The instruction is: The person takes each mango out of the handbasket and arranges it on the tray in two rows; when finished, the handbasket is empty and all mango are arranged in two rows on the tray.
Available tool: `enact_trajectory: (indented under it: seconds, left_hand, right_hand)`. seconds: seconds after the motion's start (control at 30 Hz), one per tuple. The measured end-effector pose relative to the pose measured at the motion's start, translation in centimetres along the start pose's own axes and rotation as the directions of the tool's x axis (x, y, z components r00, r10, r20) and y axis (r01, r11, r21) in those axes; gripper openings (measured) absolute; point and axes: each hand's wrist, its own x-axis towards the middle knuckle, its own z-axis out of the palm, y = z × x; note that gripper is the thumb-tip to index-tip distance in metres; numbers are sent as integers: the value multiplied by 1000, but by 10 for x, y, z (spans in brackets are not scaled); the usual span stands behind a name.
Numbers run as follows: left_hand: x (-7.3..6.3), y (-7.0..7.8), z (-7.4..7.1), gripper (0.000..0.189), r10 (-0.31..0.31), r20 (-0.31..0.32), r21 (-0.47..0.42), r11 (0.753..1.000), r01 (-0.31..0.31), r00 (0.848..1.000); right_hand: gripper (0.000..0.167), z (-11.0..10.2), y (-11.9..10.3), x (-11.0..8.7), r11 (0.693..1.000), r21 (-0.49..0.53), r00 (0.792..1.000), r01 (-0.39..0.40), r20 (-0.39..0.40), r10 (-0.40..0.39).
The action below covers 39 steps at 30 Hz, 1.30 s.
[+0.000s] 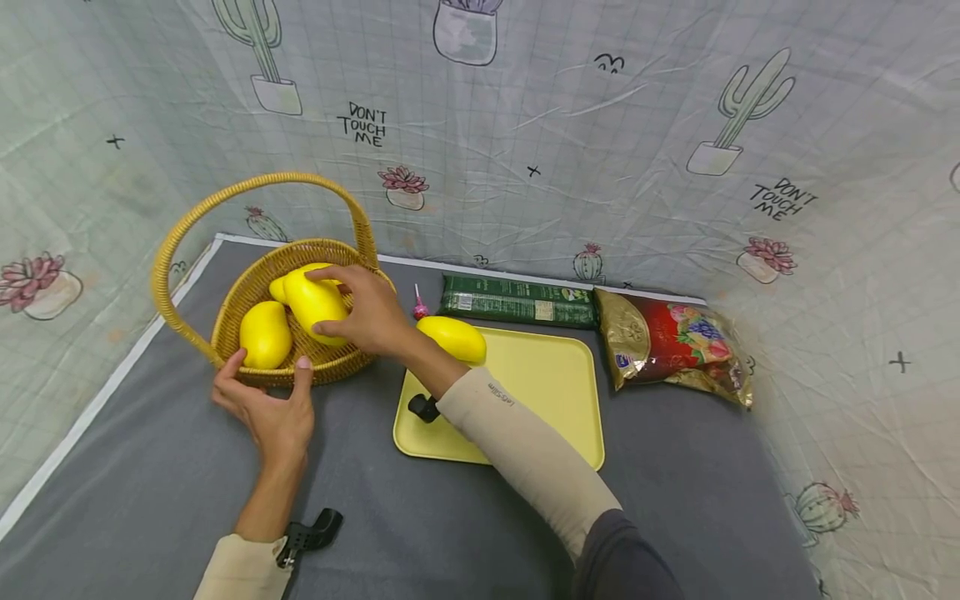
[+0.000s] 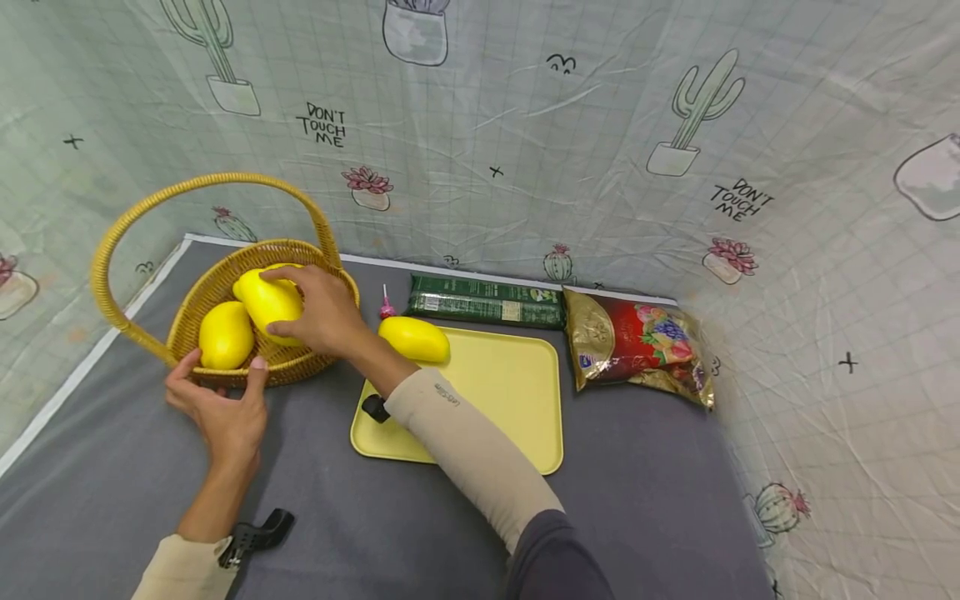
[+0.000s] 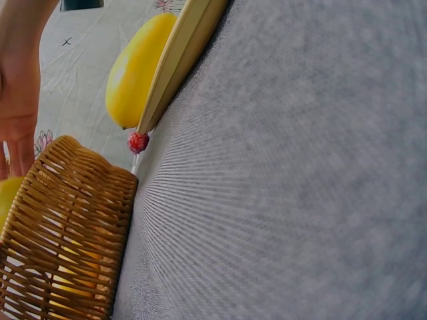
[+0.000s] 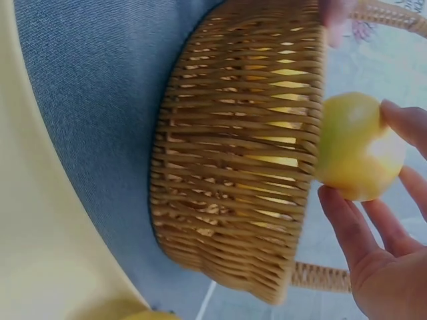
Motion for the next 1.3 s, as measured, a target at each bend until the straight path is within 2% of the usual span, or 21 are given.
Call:
enact_trajectory:
  seconds: [0.33, 0.6, 0.93, 1.3]
  left_hand:
    - [-4, 9, -1, 76, 3, 1, -7, 1000, -3, 1000]
    - [-3, 4, -1, 77, 1, 12, -10, 1000, -1, 1000]
    - [-4, 3, -1, 71, -4, 12, -4, 1000, 4, 1000]
    - [-3, 2, -2, 72, 1, 11, -2, 1000, -1, 1000]
  right_hand:
    - [70, -24, 2, -18, 981, 179, 995, 80, -68, -69]
    - [69, -46, 13, -39, 960, 278, 996, 43, -83, -20]
    - [67, -71, 45, -66, 945, 325, 997, 41, -75, -17]
    - [67, -99, 77, -102, 936, 352, 995, -20, -82, 53]
